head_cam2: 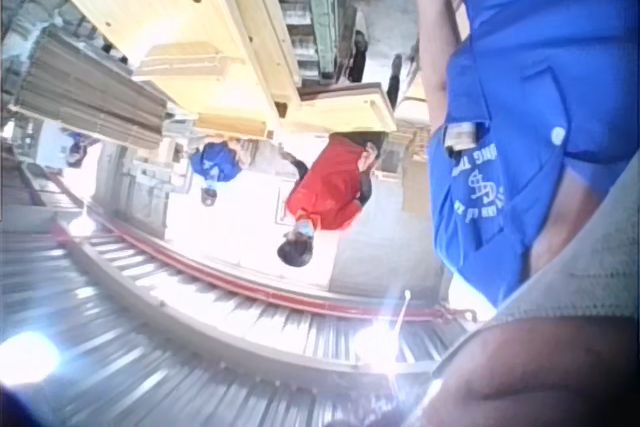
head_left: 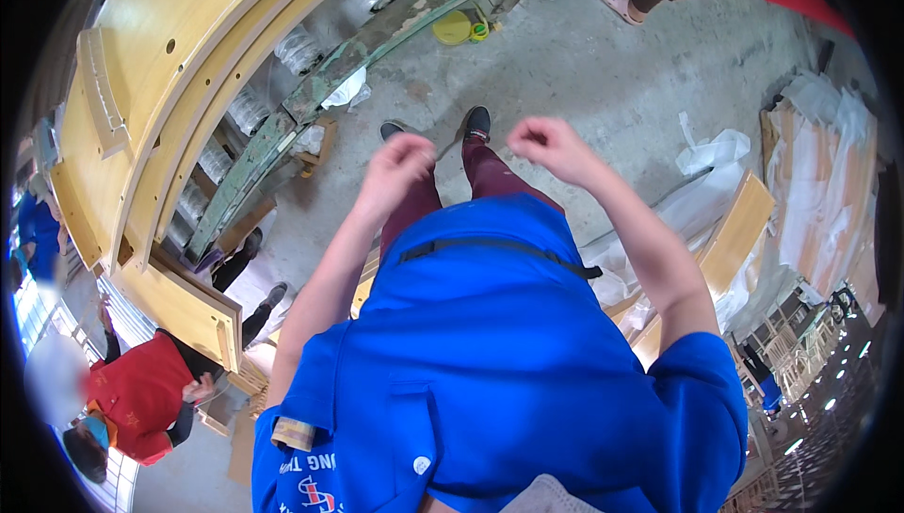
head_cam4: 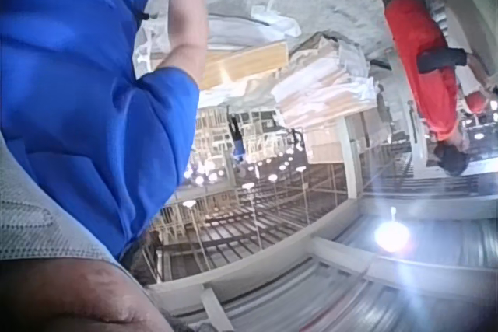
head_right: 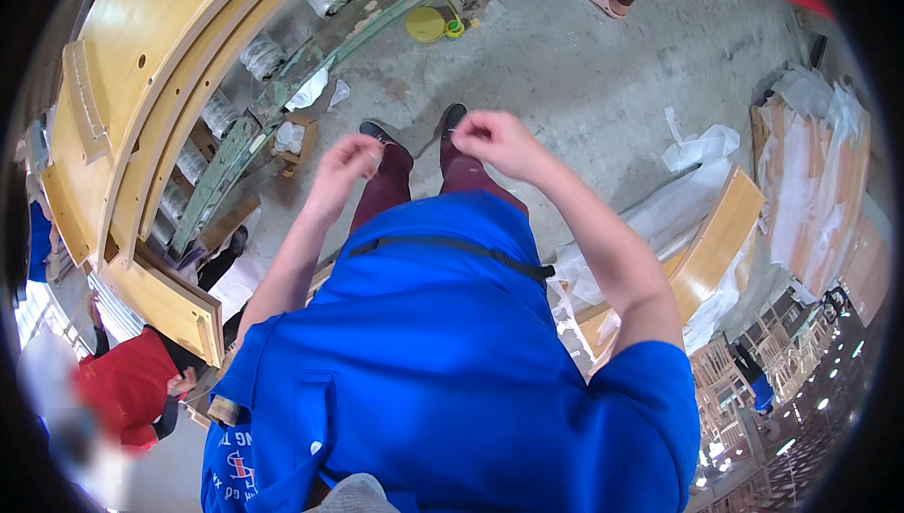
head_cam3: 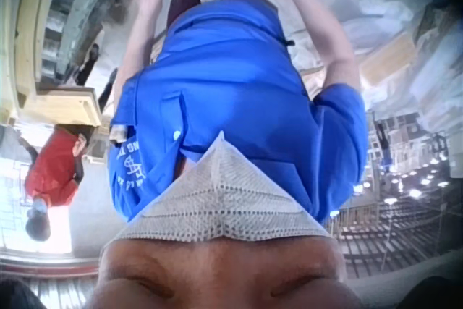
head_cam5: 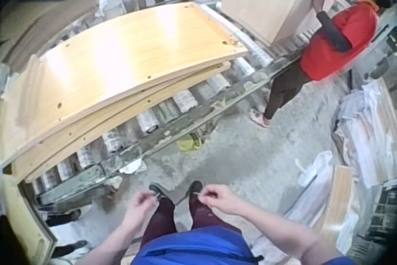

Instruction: The person applies a white substance from a bottle onto the edges of a large wooden board on a conveyor belt. They then wipe the substance with a cloth and move the board to a different area to continue the process.

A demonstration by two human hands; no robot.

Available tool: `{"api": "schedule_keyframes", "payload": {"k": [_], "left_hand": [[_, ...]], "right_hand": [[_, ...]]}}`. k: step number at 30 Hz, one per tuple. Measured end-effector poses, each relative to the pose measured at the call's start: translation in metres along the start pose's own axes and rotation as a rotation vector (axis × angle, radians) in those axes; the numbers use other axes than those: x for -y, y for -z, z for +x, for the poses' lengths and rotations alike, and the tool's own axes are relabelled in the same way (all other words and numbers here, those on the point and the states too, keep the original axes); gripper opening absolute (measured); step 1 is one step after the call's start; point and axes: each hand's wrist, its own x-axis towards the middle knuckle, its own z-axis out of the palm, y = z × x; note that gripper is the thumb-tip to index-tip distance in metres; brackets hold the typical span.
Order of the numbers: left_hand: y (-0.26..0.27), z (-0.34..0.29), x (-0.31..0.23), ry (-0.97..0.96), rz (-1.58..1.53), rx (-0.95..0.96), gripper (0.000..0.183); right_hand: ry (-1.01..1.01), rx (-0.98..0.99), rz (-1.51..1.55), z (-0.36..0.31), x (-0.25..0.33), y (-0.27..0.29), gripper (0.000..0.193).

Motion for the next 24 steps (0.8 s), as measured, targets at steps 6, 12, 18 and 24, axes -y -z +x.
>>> {"api": "schedule_keyframes", "payload": {"k": [6,12,18,24], "left_hand": [[-0.063,-0.037,-0.096,-0.261,0.813,0.662,0.023],[-0.054,-0.038,-0.124,-0.087,0.95,0.805,0.028],[-0.069,-0.038,-0.132,-0.138,0.927,0.755,0.025],[-0.064,-0.039,-0.131,-0.236,0.923,0.768,0.017]], "right_hand": [[0.02,-0.023,0.04,-0.108,0.028,0.007,0.008],[0.206,0.046,-0.185,-0.13,0.044,-0.003,0.012],[0.227,0.029,-0.267,-0.128,0.047,-0.002,0.014],[0.342,0.079,-0.399,-0.123,0.046,0.008,0.012]]}}
